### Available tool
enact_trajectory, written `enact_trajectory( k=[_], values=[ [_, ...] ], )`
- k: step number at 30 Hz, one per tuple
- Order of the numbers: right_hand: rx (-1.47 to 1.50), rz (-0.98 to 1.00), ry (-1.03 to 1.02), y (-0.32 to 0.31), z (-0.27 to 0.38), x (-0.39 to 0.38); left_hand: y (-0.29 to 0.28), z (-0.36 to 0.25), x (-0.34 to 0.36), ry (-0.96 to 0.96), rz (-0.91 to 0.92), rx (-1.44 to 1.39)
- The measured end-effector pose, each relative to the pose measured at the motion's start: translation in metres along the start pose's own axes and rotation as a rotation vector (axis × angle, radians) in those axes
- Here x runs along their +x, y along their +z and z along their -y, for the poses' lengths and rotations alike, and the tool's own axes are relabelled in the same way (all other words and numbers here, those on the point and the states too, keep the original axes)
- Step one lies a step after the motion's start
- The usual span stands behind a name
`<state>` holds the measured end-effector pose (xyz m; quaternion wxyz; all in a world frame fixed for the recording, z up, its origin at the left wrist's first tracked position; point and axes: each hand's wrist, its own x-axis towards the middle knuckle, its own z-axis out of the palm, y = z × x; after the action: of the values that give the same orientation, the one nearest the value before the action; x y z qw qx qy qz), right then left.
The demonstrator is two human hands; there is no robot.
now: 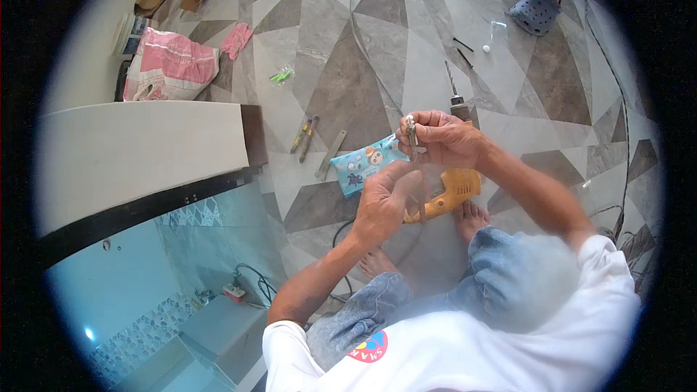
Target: Preparing an electric drill and drilling a hole into a bathroom wall tile.
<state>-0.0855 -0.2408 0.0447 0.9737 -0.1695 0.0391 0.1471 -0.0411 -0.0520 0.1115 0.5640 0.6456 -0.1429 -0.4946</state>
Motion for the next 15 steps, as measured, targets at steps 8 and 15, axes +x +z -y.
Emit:
enact_trajectory(
  k=[8, 15],
  values=[
    [-0.162, -0.172, -0.003, -0.025, 0.018, 0.013, -0.015, 0.008, 0.034, -0.084, 0.042, -0.035],
    [-1.429, -0.820, -0.202, -0.112, 0.094, 0.092, -0.081, 0.038, 0.180, -0.101, -0.147, 0.128]
  ],
)
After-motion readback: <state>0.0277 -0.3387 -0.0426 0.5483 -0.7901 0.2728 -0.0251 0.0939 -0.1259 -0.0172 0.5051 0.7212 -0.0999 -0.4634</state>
